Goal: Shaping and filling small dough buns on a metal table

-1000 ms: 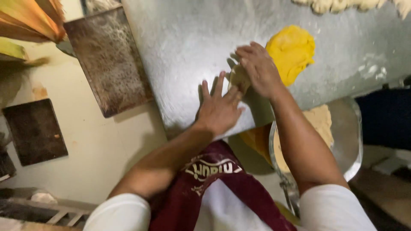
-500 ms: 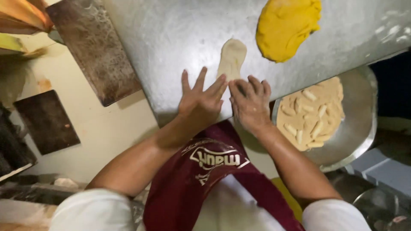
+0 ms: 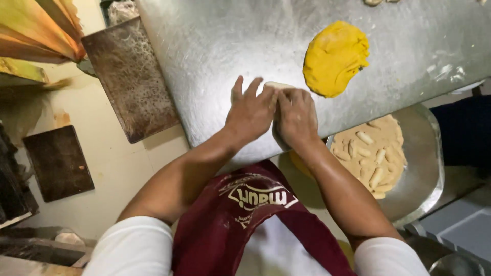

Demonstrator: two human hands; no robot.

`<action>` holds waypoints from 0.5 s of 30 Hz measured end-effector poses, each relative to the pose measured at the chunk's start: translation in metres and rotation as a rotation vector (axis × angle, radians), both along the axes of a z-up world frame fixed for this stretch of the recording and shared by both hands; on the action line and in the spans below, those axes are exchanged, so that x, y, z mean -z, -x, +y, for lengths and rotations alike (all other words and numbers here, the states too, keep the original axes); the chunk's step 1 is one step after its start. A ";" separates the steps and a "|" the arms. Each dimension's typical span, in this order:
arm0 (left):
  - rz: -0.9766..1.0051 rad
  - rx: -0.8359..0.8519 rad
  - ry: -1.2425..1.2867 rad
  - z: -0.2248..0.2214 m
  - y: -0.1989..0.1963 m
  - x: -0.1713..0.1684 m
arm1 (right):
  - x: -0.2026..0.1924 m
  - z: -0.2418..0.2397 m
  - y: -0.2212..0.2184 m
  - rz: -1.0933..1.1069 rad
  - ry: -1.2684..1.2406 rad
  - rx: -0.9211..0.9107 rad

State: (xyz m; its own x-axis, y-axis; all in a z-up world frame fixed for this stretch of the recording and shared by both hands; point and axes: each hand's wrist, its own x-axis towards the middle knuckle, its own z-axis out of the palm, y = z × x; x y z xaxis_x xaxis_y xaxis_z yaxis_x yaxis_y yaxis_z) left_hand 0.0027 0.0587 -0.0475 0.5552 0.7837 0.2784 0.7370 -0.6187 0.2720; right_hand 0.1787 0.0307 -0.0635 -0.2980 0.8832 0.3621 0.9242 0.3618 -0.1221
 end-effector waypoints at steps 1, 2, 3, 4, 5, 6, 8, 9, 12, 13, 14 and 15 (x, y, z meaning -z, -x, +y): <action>0.042 0.028 0.018 -0.018 0.007 -0.003 | 0.006 -0.017 0.003 -0.012 -0.036 -0.027; 0.039 0.034 0.032 -0.022 0.010 -0.003 | 0.010 -0.022 0.000 -0.015 -0.022 -0.022; 0.007 0.035 0.047 -0.018 0.012 -0.005 | 0.013 -0.017 -0.003 0.057 -0.021 -0.005; -0.024 0.037 0.063 -0.015 0.015 -0.008 | 0.015 -0.013 -0.007 0.129 -0.021 0.011; -0.024 0.041 0.054 -0.014 0.017 -0.018 | 0.011 -0.010 -0.003 0.129 -0.030 0.014; 0.012 0.028 0.131 -0.012 0.019 -0.028 | 0.009 -0.006 -0.001 0.145 -0.025 0.029; 0.055 0.038 0.237 -0.025 0.022 -0.030 | 0.004 -0.024 0.009 0.164 0.009 0.069; 0.083 0.065 0.168 -0.030 0.022 -0.023 | 0.000 -0.032 0.014 0.187 0.000 0.013; 0.176 0.142 0.217 -0.038 0.026 -0.027 | 0.011 -0.048 0.017 0.155 -0.021 -0.047; 0.243 0.189 0.336 -0.044 0.029 -0.031 | 0.020 -0.058 0.016 0.100 -0.030 -0.053; 0.242 0.202 0.335 -0.046 0.033 -0.029 | 0.018 -0.061 0.018 0.097 -0.031 -0.041; 0.150 0.191 0.267 -0.045 0.035 -0.028 | 0.014 -0.059 0.019 0.139 -0.017 -0.020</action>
State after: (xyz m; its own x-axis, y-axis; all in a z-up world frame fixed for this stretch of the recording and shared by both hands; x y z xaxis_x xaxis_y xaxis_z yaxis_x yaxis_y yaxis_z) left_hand -0.0319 0.0141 -0.0197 0.7177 0.6961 -0.0176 0.6590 -0.6709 0.3399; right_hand 0.1600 -0.0287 -0.0774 -0.2608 0.8710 0.4162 0.8914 0.3828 -0.2425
